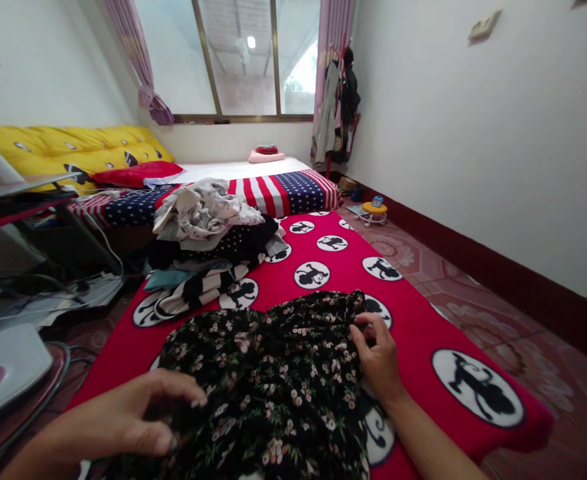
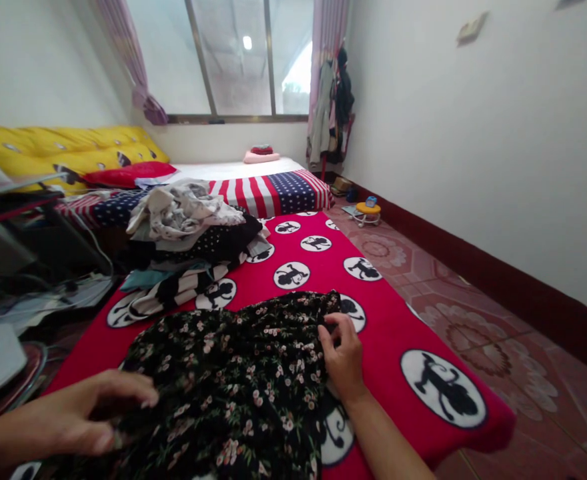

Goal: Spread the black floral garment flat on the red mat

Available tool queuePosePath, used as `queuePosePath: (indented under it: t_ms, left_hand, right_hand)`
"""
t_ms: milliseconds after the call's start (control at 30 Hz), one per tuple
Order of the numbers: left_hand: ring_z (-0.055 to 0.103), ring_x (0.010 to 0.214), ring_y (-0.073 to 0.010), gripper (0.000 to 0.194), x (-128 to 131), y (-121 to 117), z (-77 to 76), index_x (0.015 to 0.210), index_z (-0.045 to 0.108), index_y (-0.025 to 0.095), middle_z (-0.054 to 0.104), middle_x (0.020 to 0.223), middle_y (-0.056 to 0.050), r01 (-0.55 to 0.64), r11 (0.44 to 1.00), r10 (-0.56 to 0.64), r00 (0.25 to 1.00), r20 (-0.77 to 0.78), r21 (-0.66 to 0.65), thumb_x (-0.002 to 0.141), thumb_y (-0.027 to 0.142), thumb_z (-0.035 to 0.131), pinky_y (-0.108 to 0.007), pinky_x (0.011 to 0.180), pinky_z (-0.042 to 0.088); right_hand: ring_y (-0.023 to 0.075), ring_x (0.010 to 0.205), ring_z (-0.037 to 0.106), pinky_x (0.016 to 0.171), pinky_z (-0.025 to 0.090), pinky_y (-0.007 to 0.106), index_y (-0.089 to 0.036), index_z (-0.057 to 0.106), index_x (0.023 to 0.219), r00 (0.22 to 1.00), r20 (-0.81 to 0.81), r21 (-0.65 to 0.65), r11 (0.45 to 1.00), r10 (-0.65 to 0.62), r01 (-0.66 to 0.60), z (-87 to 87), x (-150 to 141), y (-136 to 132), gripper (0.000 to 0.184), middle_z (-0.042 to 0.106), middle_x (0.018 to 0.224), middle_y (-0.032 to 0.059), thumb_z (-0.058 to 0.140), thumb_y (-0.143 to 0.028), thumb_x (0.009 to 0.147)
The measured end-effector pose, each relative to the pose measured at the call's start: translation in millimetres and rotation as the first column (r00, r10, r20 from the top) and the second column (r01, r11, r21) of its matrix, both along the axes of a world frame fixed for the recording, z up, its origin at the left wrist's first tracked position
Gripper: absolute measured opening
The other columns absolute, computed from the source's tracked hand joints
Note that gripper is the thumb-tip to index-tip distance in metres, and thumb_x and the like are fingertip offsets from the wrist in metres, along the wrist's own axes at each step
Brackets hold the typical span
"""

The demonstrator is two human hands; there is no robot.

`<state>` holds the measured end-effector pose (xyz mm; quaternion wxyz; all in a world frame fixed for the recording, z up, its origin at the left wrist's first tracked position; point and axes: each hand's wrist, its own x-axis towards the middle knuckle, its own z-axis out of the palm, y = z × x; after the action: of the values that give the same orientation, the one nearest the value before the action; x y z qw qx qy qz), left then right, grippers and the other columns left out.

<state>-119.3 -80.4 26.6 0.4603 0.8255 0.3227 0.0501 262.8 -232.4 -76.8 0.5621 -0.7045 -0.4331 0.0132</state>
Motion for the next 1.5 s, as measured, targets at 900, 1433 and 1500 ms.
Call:
queuePosePath:
  t_ms: [900, 1433, 1500]
  left_hand:
    - [0.062, 0.082, -0.0168, 0.019, 87.3, 19.2, 5.9, 0.089, 0.070, 0.021, 0.068, 0.089, -0.004, 0.031, 0.834, -0.094, 0.992, 0.086, 0.550, 0.083, 0.019, 0.053, -0.026, 0.076, 0.046]
    - [0.060, 0.065, -0.0139, 0.049, 85.2, 78.9, 69.1, 0.100, 0.068, 0.006, 0.071, 0.078, -0.003, -0.517, 0.812, 0.424, 0.841, 0.336, 0.269, 0.074, 0.047, 0.062, -0.023, 0.057, 0.049]
    - [0.062, 0.081, -0.0143, 0.049, 112.7, 100.6, 63.4, 0.114, 0.062, 0.002, 0.070, 0.100, -0.007, -0.567, 0.756, 0.431, 0.807, 0.404, 0.328, 0.085, 0.041, 0.051, -0.028, 0.073, 0.051]
  right_hand:
    - [0.0091, 0.052, 0.055, 0.053, 0.052, 0.029, -0.023, 0.010, 0.152, 0.966, -0.253, -0.043, 0.998, -0.053, 0.044, -7.4, 17.1, 15.8, 0.097, 0.042, 0.143, 0.0234, 0.066, -0.051, 0.078]
    - [0.0093, 0.037, 0.048, 0.036, 0.038, 0.020, -0.016, 0.062, 0.068, 0.873, -0.484, -0.080, 0.990, 0.066, -0.119, 93.6, 90.3, 67.9, 0.016, 0.056, 0.051, -0.0014, 0.068, -0.029, 0.062]
    - [0.0137, 0.058, 0.063, 0.050, 0.051, 0.023, -0.016, 0.062, 0.085, 0.883, -0.466, -0.019, 0.998, 0.047, -0.063, 103.1, 94.7, 93.8, 0.021, 0.067, 0.077, 0.0053, 0.063, -0.026, 0.068]
